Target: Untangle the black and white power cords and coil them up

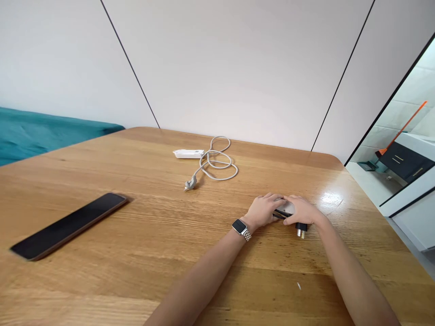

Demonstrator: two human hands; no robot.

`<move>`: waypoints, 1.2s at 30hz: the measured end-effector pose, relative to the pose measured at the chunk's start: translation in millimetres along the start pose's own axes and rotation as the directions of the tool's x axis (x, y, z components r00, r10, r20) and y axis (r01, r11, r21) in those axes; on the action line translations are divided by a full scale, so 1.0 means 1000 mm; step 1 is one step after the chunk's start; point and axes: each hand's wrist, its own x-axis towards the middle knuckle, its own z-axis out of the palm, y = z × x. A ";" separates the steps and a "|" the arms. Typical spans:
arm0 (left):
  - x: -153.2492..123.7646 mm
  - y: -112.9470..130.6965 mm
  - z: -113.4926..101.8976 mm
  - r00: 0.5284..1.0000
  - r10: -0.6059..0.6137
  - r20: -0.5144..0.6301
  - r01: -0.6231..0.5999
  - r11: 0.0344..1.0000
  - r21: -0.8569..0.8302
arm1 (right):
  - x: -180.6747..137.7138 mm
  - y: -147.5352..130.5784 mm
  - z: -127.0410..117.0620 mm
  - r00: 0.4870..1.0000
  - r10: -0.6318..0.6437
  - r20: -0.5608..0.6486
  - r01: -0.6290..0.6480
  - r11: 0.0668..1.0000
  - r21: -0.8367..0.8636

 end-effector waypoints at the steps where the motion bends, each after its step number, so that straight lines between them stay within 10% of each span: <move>1: 0.001 0.000 0.001 1.000 0.002 0.006 -0.002 1.000 0.000 | -0.001 0.001 -0.002 1.000 -0.008 0.009 0.008 1.000 0.023; 9: 0.005 -0.009 -0.005 0.999 0.025 -0.026 -0.031 0.970 -0.243 | -0.007 0.023 -0.016 0.989 0.087 -0.118 -0.019 0.872 0.488; 13: 0.010 -0.024 -0.007 0.929 -0.369 -0.010 0.278 0.716 -0.640 | -0.007 0.039 -0.025 0.713 0.403 -0.574 0.088 0.761 0.643; 15: 0.012 -0.032 -0.005 0.839 -0.538 0.080 0.399 0.509 -0.762 | -0.007 0.042 -0.027 0.613 0.506 -0.606 0.092 0.716 0.691; 20: 0.013 -0.046 0.002 0.730 -0.655 0.199 0.496 0.306 -0.813 | -0.002 0.025 -0.014 0.789 0.416 -0.452 -0.039 0.768 0.639; 25: 0.009 -0.048 0.005 0.723 -0.632 0.278 0.535 0.257 -0.805 | 0.008 -0.008 0.014 0.909 -0.009 -0.416 0.062 0.992 0.114; 30: 0.005 -0.041 0.004 0.829 -0.460 0.317 0.505 0.376 -0.777 | 0.013 -0.022 0.032 0.965 -0.203 -0.163 0.156 0.953 -0.261; 36: 0.005 -0.037 -0.009 0.853 -0.399 0.336 0.521 0.666 -0.533 | 0.014 -0.019 0.037 0.971 -0.221 -0.094 0.187 0.941 -0.282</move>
